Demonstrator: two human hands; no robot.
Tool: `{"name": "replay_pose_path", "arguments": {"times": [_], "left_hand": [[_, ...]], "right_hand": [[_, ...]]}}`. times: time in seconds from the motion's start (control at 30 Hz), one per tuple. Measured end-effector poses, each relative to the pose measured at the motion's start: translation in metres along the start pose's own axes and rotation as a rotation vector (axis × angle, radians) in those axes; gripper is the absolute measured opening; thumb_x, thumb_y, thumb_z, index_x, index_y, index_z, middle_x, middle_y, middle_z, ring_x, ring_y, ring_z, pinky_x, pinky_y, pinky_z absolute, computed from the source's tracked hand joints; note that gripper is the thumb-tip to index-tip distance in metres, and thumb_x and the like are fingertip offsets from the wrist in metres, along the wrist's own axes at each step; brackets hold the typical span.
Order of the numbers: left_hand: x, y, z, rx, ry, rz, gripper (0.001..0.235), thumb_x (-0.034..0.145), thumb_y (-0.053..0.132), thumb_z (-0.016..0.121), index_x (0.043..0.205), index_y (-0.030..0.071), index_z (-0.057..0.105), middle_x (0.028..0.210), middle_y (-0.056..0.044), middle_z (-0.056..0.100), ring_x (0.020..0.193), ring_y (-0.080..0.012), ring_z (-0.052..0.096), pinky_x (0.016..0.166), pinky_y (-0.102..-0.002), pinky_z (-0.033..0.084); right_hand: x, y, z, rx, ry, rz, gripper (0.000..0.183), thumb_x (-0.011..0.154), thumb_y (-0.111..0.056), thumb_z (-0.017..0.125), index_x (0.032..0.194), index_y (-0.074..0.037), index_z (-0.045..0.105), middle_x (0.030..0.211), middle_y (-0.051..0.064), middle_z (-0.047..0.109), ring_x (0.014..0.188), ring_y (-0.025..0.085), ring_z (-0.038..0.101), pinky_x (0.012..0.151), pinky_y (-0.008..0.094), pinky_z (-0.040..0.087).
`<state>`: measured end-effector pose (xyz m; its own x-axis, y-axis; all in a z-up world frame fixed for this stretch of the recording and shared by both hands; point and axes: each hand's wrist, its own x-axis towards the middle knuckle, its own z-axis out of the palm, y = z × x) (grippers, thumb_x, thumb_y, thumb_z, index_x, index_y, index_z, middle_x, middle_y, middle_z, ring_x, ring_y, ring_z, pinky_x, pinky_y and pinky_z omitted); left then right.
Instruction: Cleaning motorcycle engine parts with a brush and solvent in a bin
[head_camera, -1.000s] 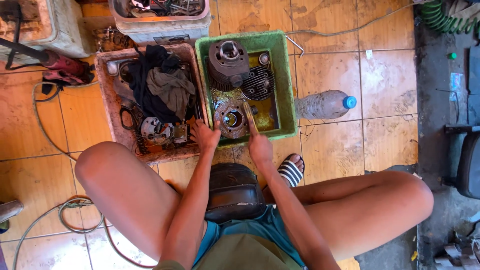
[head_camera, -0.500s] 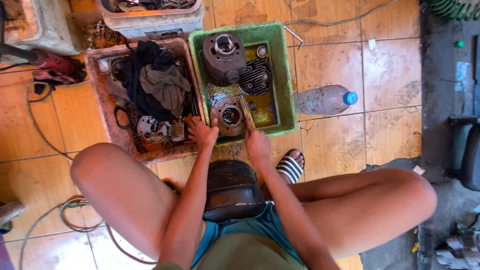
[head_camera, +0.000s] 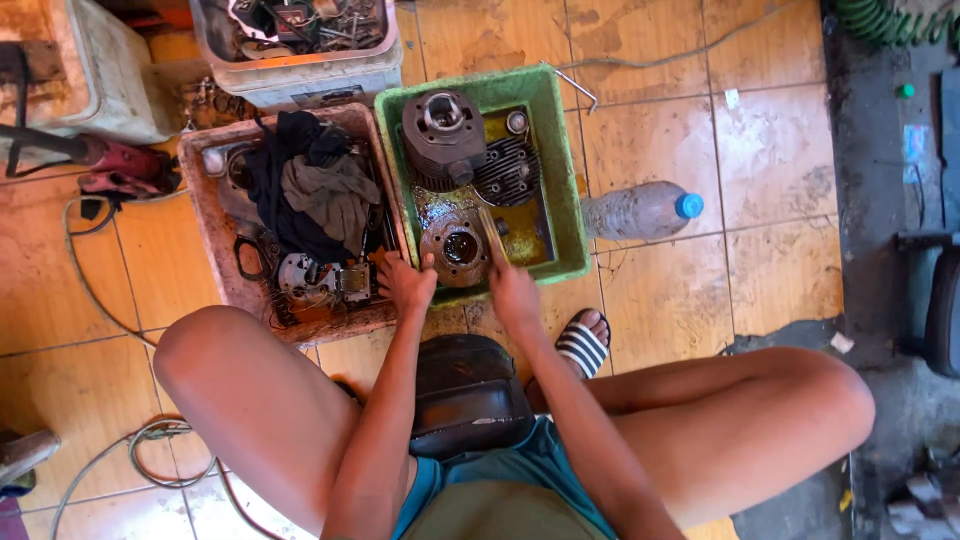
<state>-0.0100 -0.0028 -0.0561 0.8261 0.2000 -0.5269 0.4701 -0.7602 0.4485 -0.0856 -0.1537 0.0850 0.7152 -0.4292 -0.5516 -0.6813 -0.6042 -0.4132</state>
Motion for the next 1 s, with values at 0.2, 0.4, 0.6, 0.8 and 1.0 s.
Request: {"name": "replay_pose_path", "arguments": {"times": [0.2,0.4,0.6,0.8,1.0], "left_hand": [[0.0,0.007,-0.013,0.035,-0.004,0.007,0.072,0.083,0.056,0.075,0.131,0.01,0.047,0.134,-0.021,0.054,0.127,-0.0447,0.047,0.105,-0.06,0.035],[0.0,0.007,-0.005,0.022,-0.002,-0.016,0.069,0.085,0.054,0.074,0.131,0.011,0.045,0.137,-0.02,0.052,0.129,-0.0449,0.045,0.106,-0.06,0.034],[0.008,-0.005,0.007,0.038,0.001,-0.016,0.07,0.084,0.058,0.073,0.13,0.013,0.044,0.136,-0.018,0.053,0.128,-0.0439,0.045,0.105,-0.058,0.034],[0.0,0.0,-0.003,-0.015,0.008,-0.013,0.069,0.083,0.053,0.075,0.129,0.012,0.044,0.135,-0.022,0.053,0.129,-0.0478,0.044,0.107,-0.061,0.031],[0.003,0.0,0.0,-0.022,-0.014,-0.04,0.065,0.085,0.055,0.072,0.128,0.014,0.046,0.135,-0.02,0.054,0.131,-0.046,0.044,0.108,-0.06,0.03]], "right_hand": [[0.005,-0.007,-0.014,0.005,0.022,0.015,0.051,0.105,-0.025,0.046,0.155,-0.03,0.045,0.104,0.029,0.072,0.103,0.049,0.071,0.09,0.062,0.059],[-0.019,0.042,0.025,-0.006,0.001,0.11,0.044,0.101,-0.036,0.05,0.144,-0.038,0.06,0.091,0.028,0.073,0.094,0.049,0.073,0.086,0.058,0.061],[0.048,0.002,0.021,-0.024,0.04,0.025,0.042,0.101,-0.039,0.051,0.142,-0.042,0.059,0.091,0.024,0.075,0.093,0.046,0.074,0.085,0.057,0.062],[0.009,0.034,0.04,0.031,-0.004,0.053,0.041,0.099,-0.042,0.054,0.139,-0.048,0.06,0.094,0.023,0.076,0.098,0.045,0.073,0.087,0.057,0.061],[-0.006,0.0,0.011,0.046,0.01,0.034,0.042,0.1,-0.036,0.054,0.141,-0.041,0.061,0.098,0.032,0.073,0.105,0.05,0.07,0.095,0.06,0.057]]}}
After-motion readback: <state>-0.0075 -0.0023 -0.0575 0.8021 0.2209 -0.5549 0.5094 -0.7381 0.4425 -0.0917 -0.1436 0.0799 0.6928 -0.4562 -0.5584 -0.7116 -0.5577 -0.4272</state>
